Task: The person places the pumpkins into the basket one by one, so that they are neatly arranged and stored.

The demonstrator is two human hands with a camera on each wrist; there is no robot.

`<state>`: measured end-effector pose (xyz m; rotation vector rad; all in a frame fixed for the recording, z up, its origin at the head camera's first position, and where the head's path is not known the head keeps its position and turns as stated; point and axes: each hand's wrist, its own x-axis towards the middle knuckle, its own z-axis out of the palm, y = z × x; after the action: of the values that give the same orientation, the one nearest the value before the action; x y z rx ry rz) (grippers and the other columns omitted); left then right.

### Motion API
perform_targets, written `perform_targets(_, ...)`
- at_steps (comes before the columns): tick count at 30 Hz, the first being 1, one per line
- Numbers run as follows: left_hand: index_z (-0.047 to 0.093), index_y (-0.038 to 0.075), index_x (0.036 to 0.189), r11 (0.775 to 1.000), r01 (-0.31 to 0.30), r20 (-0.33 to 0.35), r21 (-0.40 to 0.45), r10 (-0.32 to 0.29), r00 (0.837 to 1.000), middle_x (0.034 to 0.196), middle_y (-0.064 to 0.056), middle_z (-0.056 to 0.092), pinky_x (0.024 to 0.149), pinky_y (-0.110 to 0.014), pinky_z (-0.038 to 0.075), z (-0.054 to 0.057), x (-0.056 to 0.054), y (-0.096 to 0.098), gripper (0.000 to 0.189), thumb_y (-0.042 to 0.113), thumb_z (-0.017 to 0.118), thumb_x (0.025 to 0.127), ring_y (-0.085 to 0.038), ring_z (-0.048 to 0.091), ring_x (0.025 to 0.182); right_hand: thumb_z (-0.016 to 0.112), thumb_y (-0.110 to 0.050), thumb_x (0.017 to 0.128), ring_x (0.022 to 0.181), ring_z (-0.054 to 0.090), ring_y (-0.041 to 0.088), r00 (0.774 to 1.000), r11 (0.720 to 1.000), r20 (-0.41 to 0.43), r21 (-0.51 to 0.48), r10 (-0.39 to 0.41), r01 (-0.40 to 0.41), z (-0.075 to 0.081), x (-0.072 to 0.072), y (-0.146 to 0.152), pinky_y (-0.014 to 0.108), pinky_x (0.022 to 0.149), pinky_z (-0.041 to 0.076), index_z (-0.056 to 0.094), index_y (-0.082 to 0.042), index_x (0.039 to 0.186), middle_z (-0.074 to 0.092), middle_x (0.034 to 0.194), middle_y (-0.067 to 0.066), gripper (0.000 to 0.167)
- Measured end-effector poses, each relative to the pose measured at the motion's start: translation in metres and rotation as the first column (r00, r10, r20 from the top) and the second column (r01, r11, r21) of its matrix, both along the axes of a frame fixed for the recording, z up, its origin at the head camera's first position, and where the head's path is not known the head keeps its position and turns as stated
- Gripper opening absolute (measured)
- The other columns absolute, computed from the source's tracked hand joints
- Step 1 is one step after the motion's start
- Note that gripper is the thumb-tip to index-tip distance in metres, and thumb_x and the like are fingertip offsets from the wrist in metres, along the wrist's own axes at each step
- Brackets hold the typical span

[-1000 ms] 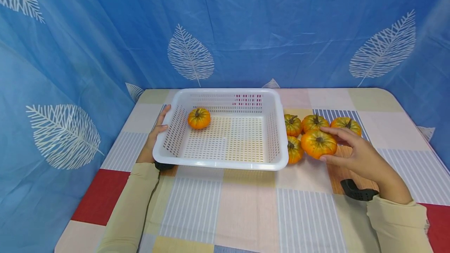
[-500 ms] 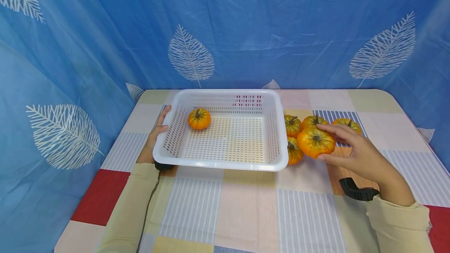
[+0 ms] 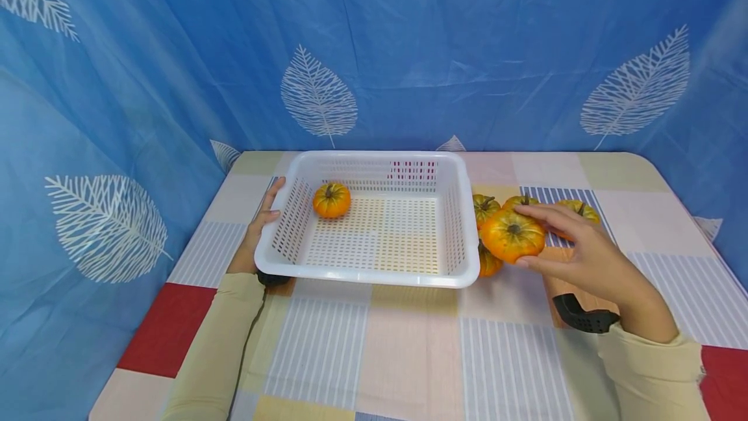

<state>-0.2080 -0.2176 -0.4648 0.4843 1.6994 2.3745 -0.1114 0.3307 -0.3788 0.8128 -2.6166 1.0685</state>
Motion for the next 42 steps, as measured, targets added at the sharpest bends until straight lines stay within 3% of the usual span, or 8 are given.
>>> perform_targets(8, 0.026, 0.03, 0.168, 1.0, -0.019, 0.01, -0.019, 0.019, 1.0, 0.18, -0.013, 0.007, 0.111, -0.044, 0.036, 0.001, 0.001, 0.002, 0.074, 0.012, 0.035, 0.096, -0.03, 0.03, 0.143, 0.088, 0.02, 0.068, 0.131, 0.052, -0.002, 0.998, 0.995, -0.001, -0.077, 0.056, -0.056, 0.007, -0.007, -0.014, 0.006, 0.101, 0.041, 0.061, -0.005, 0.151, 0.06, 0.149, -0.007, 0.091)
perform_targets(16, 0.027, 0.03, 0.168, 0.999, -0.025, 0.011, -0.022, 0.025, 1.0, 0.179, -0.013, 0.008, 0.112, -0.046, 0.036, 0.004, 0.003, 0.003, 0.075, 0.012, 0.035, 0.096, -0.031, 0.03, 0.144, 0.093, 0.01, 0.07, 0.114, 0.058, -0.003, 0.997, 0.997, -0.026, -0.031, 0.073, -0.074, 0.008, -0.017, -0.025, 0.007, 0.095, 0.043, 0.061, -0.003, 0.15, 0.057, 0.146, -0.023, 0.087)
perform_targets(22, 0.029, 0.032, 0.166, 1.0, -0.022, 0.012, -0.007, 0.022, 1.0, 0.179, -0.012, 0.009, 0.111, -0.044, 0.038, 0.002, 0.002, 0.002, 0.073, 0.012, 0.035, 0.097, -0.03, 0.031, 0.143, 0.092, 0.008, 0.073, 0.123, 0.054, -0.003, 0.998, 0.997, 0.015, -0.027, 0.068, -0.068, 0.014, -0.022, -0.037, 0.008, 0.097, 0.042, 0.061, -0.01, 0.152, 0.058, 0.151, -0.015, 0.087)
perform_targets(27, 0.029, 0.033, 0.166, 1.0, -0.018, 0.004, -0.003, 0.018, 1.0, 0.179, -0.013, 0.008, 0.11, -0.041, 0.039, 0.001, 0.0, 0.002, 0.072, 0.012, 0.036, 0.097, -0.029, 0.031, 0.143, 0.091, 0.006, 0.077, 0.128, 0.051, -0.004, 0.996, 0.997, 0.059, -0.038, 0.072, -0.07, 0.016, -0.026, -0.045, 0.008, 0.097, 0.042, 0.061, -0.011, 0.152, 0.053, 0.152, -0.021, 0.082)
perform_targets(34, 0.031, 0.035, 0.164, 1.0, -0.009, -0.006, -0.002, 0.009, 1.0, 0.178, -0.013, 0.009, 0.106, -0.038, 0.047, -0.001, -0.002, 0.0, 0.071, 0.012, 0.036, 0.097, -0.031, 0.033, 0.141, 0.091, 0.006, 0.078, 0.126, 0.053, -0.002, 0.991, 0.991, 0.057, -0.053, 0.125, -0.122, 0.015, -0.036, -0.052, 0.008, 0.097, 0.045, 0.061, -0.01, 0.152, 0.058, 0.15, -0.008, 0.082)
perform_targets(39, 0.032, 0.037, 0.164, 1.0, -0.001, -0.008, -0.005, 0.001, 1.0, 0.179, -0.012, 0.008, 0.11, -0.041, 0.044, -0.002, -0.001, -0.001, 0.072, 0.012, 0.037, 0.097, -0.031, 0.03, 0.145, 0.09, 0.006, 0.08, 0.121, 0.056, 0.0, 0.987, 0.988, 0.074, -0.055, 0.146, -0.142, 0.017, -0.04, -0.059, 0.01, 0.095, 0.047, 0.06, -0.007, 0.152, 0.056, 0.146, -0.018, 0.079)
perform_targets(42, 0.033, 0.037, 0.164, 1.0, -0.004, 0.001, -0.003, 0.004, 1.0, 0.179, -0.011, 0.009, 0.111, -0.043, 0.041, -0.002, 0.0, -0.001, 0.072, 0.012, 0.037, 0.096, -0.031, 0.03, 0.145, 0.09, 0.004, 0.081, 0.12, 0.055, 0.0, 0.985, 0.987, 0.085, -0.053, 0.153, -0.149, 0.019, -0.043, -0.063, 0.011, 0.094, 0.048, 0.06, -0.007, 0.152, 0.055, 0.146, -0.017, 0.078)
